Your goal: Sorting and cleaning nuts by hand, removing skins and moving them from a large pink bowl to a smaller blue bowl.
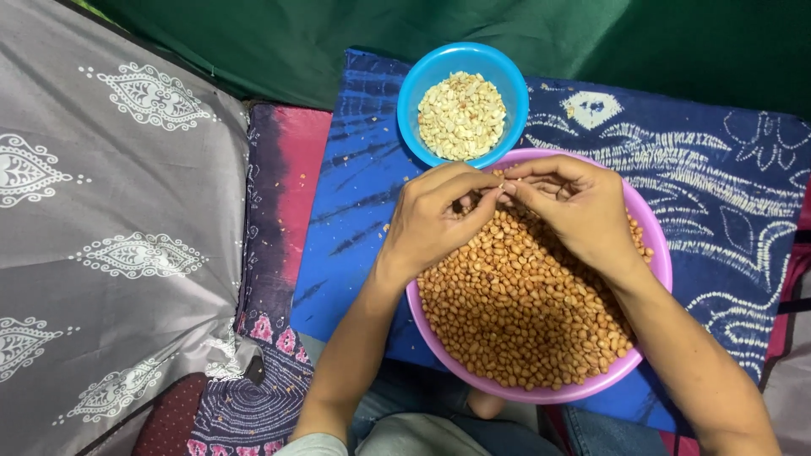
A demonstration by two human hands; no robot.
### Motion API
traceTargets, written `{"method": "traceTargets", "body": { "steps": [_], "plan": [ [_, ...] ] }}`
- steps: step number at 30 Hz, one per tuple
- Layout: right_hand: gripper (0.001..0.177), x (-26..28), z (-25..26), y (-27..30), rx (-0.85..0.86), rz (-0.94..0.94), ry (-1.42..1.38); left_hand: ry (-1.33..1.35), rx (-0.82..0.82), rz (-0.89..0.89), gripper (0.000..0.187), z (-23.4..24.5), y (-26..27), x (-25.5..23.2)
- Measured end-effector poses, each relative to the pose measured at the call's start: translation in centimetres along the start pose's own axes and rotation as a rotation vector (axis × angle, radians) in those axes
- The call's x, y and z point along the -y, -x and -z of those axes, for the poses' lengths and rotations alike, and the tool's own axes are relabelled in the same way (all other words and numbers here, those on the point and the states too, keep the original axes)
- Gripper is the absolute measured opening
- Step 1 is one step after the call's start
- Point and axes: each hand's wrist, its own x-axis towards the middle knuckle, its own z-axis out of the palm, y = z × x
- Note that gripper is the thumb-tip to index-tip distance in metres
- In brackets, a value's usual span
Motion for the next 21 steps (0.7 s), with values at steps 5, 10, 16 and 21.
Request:
{"method": "traceTargets", "body": {
  "steps": [5,10,16,21],
  "plan": [
    [0.016,1.0,-0.3,-2.2,0.002,0.036,0.085,-0.014,-0.143,0.109,0.007,-0.8,-0.1,0.9],
    [0.017,1.5,-1.4,-5.2,0.014,0.196,0.275,-0.170,-0.257,0.166,0.006,-0.5,-0.7,1.1],
    [0.017,0.9,-1.3,-4.4,0.090,0.432,0.430,-0.149,-0.196,0.146,0.012,0.1,-0.6,0.2],
    [0.016,0.9,-0.1,-1.7,-0.029,0.522,0.472,0.304,-0.141,0.312,0.009,-1.6,0.5,0.3]
  ]
}}
